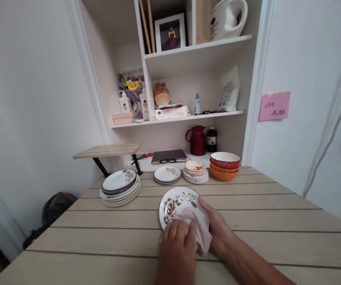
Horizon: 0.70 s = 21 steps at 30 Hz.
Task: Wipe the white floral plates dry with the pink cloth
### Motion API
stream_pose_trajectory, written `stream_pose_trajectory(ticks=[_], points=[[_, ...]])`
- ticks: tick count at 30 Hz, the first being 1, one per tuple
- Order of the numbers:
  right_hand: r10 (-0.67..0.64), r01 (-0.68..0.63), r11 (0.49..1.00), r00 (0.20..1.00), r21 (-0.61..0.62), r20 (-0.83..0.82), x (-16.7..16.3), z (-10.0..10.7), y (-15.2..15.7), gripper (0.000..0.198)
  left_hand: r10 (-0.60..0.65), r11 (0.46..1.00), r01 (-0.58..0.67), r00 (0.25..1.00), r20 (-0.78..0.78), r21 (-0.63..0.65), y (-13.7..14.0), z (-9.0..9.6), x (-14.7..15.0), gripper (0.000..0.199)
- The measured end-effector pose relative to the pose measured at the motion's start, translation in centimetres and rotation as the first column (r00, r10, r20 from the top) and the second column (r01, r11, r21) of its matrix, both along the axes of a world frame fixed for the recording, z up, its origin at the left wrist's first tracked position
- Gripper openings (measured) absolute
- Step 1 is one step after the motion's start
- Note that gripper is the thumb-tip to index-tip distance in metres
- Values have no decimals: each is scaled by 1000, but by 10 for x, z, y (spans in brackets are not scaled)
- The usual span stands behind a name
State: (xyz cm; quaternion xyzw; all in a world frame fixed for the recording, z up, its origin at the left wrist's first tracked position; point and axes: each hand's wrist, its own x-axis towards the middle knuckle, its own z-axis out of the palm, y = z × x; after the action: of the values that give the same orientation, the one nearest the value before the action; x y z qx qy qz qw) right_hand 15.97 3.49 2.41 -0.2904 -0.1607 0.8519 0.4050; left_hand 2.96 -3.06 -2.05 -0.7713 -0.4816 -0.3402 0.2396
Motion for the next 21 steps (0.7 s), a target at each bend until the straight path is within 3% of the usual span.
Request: stream_pose_trajectory(ticks=[3, 9, 11, 17, 21], points=[[108, -107, 994, 994, 16, -27, -9, 0, -7, 55, -19, 1000, 19, 999, -30, 17, 0, 9, -2, 38], [-43, 40, 997, 998, 63, 43, -18, -5, -9, 51, 281, 958, -275, 957, 70, -76, 6, 21, -16, 44], [-70, 68, 997, 996, 38, 51, -15, -5, -6, 53, 308, 950, -303, 948, 76, -73, 7, 19, -21, 41], [-186, 186, 983, 982, -3, 28, 0, -4, 6, 51, 140, 990, -140, 990, -10, -10, 5, 0, -12, 41], [-100, 100, 995, 995, -28, 18, 5, 1, 5, 53, -18, 999, 19, 1000, -23, 40, 5, -7, -1, 37]])
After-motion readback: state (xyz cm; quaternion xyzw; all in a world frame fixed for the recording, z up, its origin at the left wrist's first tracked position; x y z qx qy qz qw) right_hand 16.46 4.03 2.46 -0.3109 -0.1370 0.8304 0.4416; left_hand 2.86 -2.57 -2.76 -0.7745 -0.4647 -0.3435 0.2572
